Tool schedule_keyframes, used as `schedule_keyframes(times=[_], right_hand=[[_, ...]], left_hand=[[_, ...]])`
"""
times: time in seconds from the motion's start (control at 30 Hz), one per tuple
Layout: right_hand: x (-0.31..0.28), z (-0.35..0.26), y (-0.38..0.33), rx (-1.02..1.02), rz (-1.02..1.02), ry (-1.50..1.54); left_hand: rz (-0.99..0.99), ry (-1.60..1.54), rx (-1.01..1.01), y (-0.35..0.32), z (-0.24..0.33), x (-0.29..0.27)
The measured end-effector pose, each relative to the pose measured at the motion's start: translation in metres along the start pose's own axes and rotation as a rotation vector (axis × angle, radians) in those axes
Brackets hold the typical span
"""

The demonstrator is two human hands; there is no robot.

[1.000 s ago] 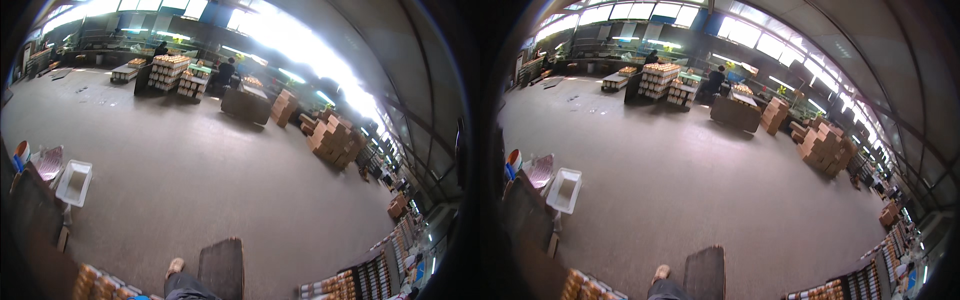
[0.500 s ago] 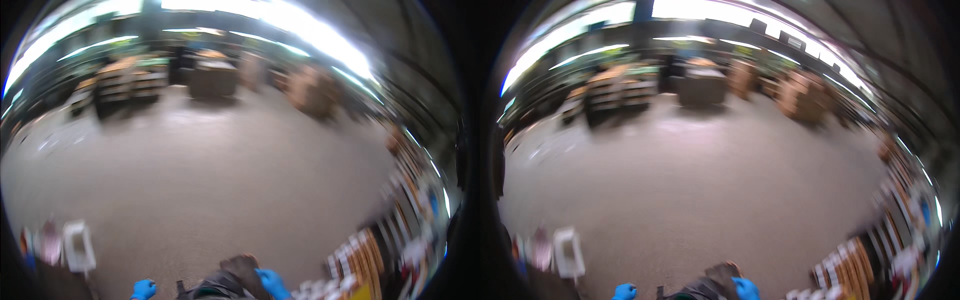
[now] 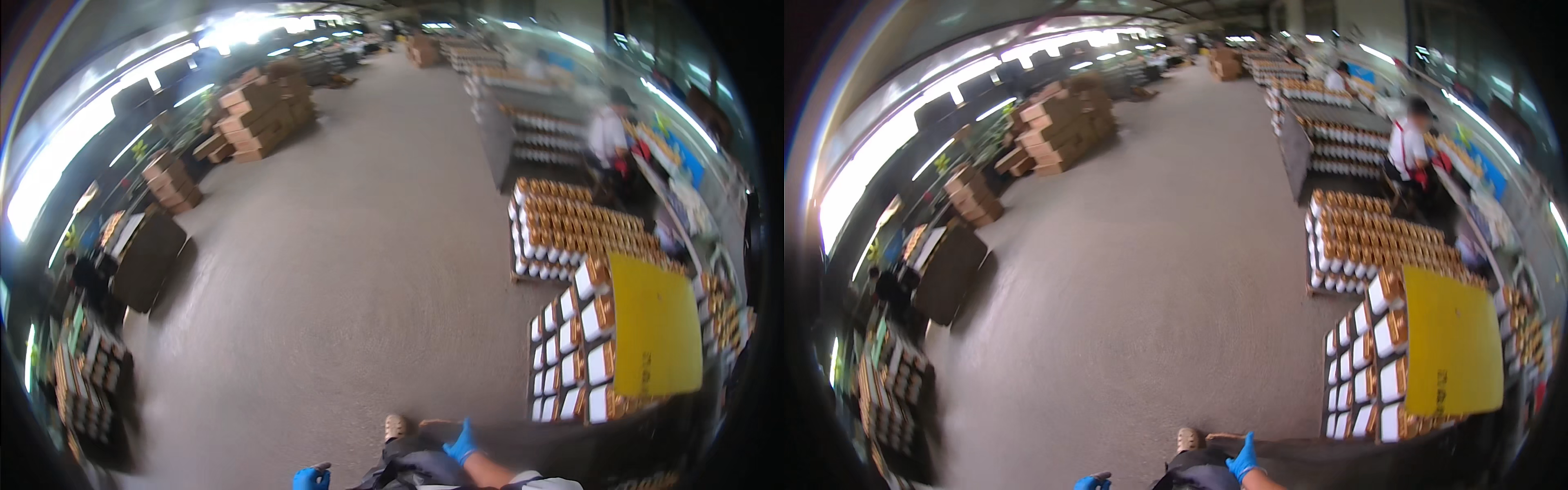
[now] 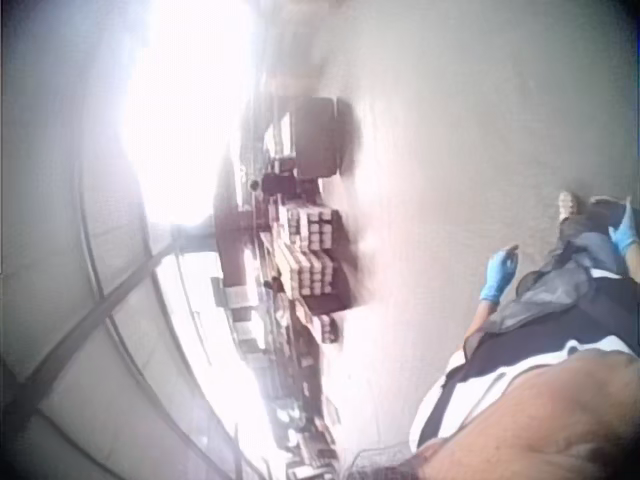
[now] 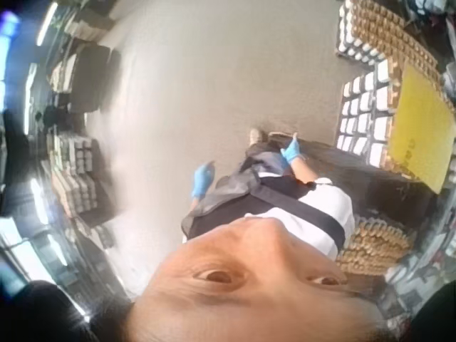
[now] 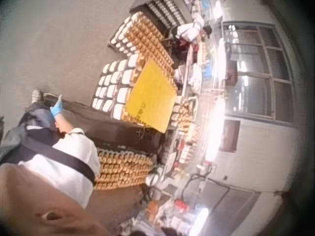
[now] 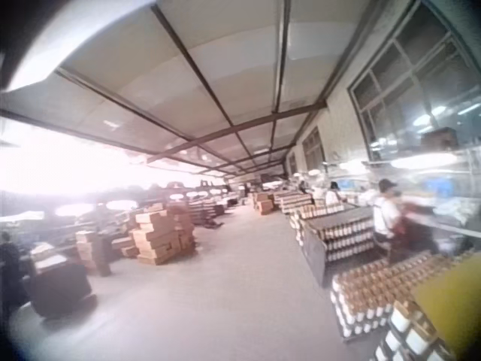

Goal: The person arranges numerous small, gold-colored containers on a dark work surface. They pick up the containers from a yellow tray and place them in neat rows on the table, occasionally moving the tray or adjusting the position of the containers to maintain alignment.

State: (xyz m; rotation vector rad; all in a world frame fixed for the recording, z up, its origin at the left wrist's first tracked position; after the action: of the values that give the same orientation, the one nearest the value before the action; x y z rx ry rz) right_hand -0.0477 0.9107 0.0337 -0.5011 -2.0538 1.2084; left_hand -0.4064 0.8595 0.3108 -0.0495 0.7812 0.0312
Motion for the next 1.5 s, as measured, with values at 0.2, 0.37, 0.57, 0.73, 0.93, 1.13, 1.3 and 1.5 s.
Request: schedule_keyframes(times=[0.2, 0.37, 0.57, 0.73, 0.93, 1.13, 1.3, 1.5], right_hand=[[-0.015, 0.031, 0.086, -0.110, 0.295, 0.403], [0.009, 0.009, 0.072, -0.154, 0.720, -0.067], [0.012, -0.003, 0.041, -0.111, 1.013, -0.249], [0.039, -0.010, 0.017, -0.174, 1.145, -0.192], [0.020, 0.025, -0.006, -0.161, 1.105, -0.189], [0.001, 0.067, -0.068, -0.267, 1.182, -0.169], [-0.040, 0.119, -0.085, -0.373, 1.232, -0.381], [-0.057, 0.108, -0.176, -0.501, 1.073, -0.349]], left_hand=[[-0.524, 0.059, -0.021, 0.081, -0.053, -0.012], [-0.636, 0.165, 0.053, 0.154, -0.064, -0.031], [-0.794, 0.280, 0.199, 0.242, -0.079, -0.031], [-0.851, 0.335, 0.326, 0.306, -0.096, -0.046], [-0.938, 0.330, 0.486, 0.375, -0.129, -0.054], [-1.143, 0.497, 0.310, 0.392, -0.191, -0.046], [-1.274, 0.570, 0.515, 0.375, -0.213, -0.021], [-1.171, 0.516, 0.577, 0.341, -0.218, 0.005]])
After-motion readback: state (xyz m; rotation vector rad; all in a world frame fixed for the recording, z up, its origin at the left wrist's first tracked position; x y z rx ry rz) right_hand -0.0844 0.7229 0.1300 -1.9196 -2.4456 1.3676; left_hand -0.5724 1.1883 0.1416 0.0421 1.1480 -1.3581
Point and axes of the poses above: each hand's wrist, its own y-axis towards the middle knuckle, its own x-axis out of the palm, z = x × y, the point moved 6 cm from there along y, towards the middle knuckle, and after that the axes turned 9 degrees about -y, right-handed, at the moved point
